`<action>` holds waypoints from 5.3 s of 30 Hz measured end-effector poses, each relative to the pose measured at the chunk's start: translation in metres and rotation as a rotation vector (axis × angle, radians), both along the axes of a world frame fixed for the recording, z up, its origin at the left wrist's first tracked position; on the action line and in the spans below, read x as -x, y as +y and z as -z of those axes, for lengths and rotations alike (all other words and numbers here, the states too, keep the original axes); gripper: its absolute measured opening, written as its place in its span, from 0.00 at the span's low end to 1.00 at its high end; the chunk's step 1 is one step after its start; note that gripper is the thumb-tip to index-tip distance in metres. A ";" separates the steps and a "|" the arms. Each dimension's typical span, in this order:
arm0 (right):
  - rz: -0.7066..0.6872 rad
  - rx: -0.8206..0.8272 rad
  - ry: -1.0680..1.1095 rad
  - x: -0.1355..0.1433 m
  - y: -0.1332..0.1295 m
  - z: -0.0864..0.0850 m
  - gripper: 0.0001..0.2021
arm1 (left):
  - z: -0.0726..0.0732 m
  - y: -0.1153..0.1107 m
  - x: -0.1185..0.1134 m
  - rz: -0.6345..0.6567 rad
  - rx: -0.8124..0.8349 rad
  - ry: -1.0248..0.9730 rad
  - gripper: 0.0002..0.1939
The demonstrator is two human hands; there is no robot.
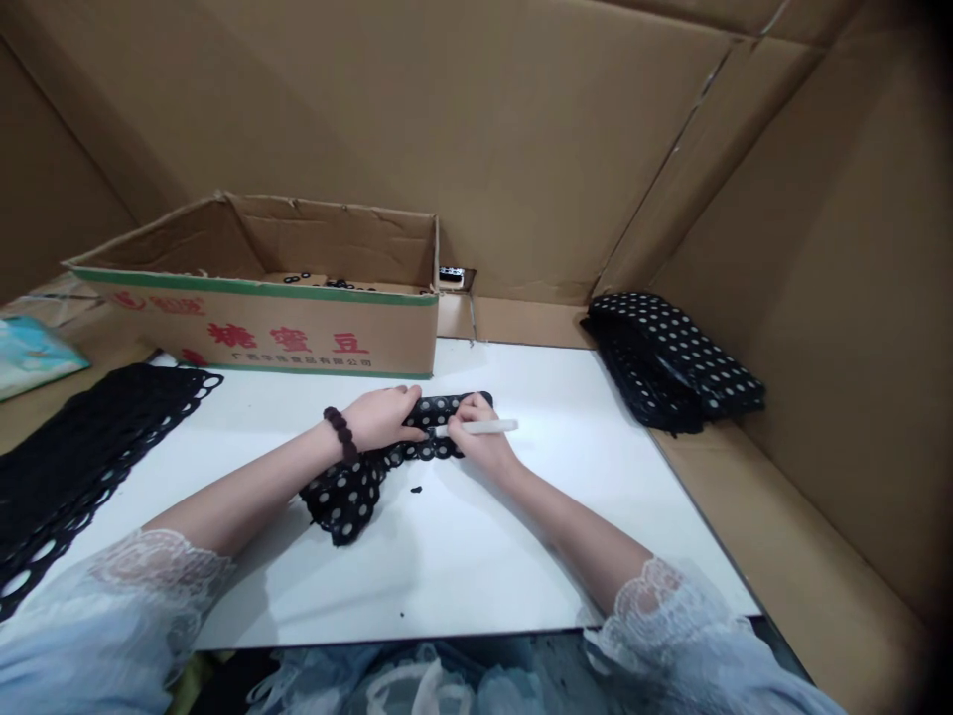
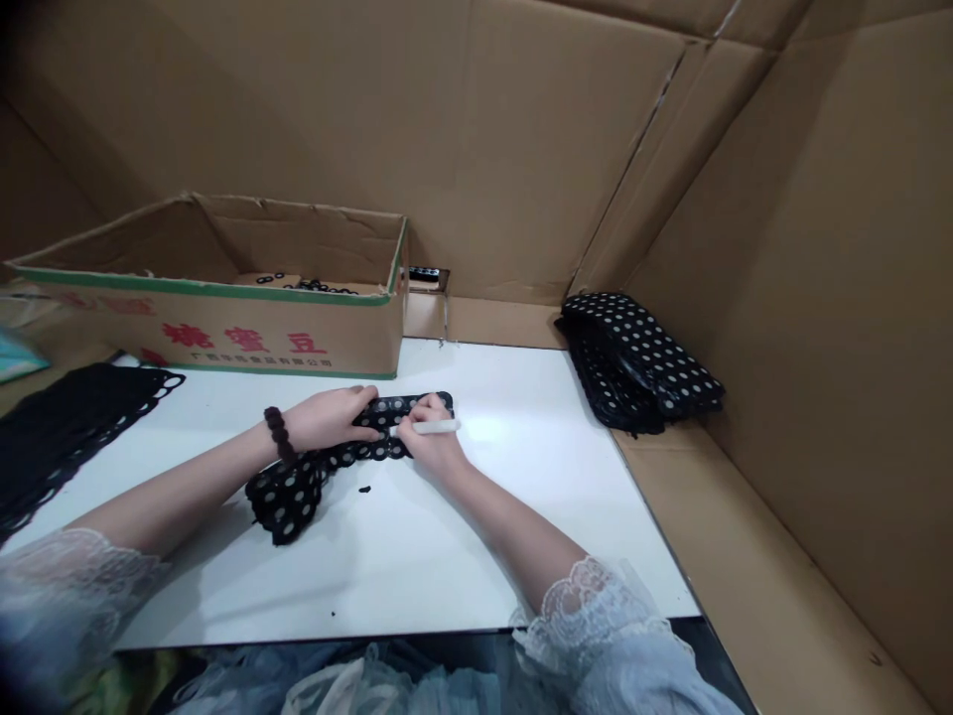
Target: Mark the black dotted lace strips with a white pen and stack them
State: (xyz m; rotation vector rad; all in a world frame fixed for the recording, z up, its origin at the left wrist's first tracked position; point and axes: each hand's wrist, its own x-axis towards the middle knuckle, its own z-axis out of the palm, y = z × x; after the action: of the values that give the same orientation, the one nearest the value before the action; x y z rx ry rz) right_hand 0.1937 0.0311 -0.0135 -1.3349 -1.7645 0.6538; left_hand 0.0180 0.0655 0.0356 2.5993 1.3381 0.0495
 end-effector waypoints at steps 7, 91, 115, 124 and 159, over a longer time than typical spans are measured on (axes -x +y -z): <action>0.040 0.141 0.026 0.002 -0.006 -0.003 0.10 | -0.005 -0.030 0.002 0.249 -0.257 0.107 0.19; 0.181 0.081 0.149 -0.002 0.012 -0.002 0.15 | -0.013 -0.064 0.058 -0.003 -0.390 0.369 0.21; 0.121 -0.085 -0.005 -0.012 0.024 0.005 0.10 | 0.033 -0.002 -0.030 -0.102 -0.296 -0.078 0.08; -0.036 -0.015 -0.139 -0.022 0.030 -0.002 0.06 | 0.043 0.005 -0.025 -0.095 -0.179 -0.308 0.09; -0.079 -0.326 -0.663 -0.014 0.025 0.005 0.08 | 0.045 0.013 -0.020 0.123 -0.085 -0.283 0.11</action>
State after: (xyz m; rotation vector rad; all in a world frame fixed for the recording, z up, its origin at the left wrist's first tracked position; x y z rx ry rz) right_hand 0.2081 0.0557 -0.0188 -1.3386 -2.3287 -0.0705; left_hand 0.0385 0.0782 -0.0098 2.6145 1.0982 0.4459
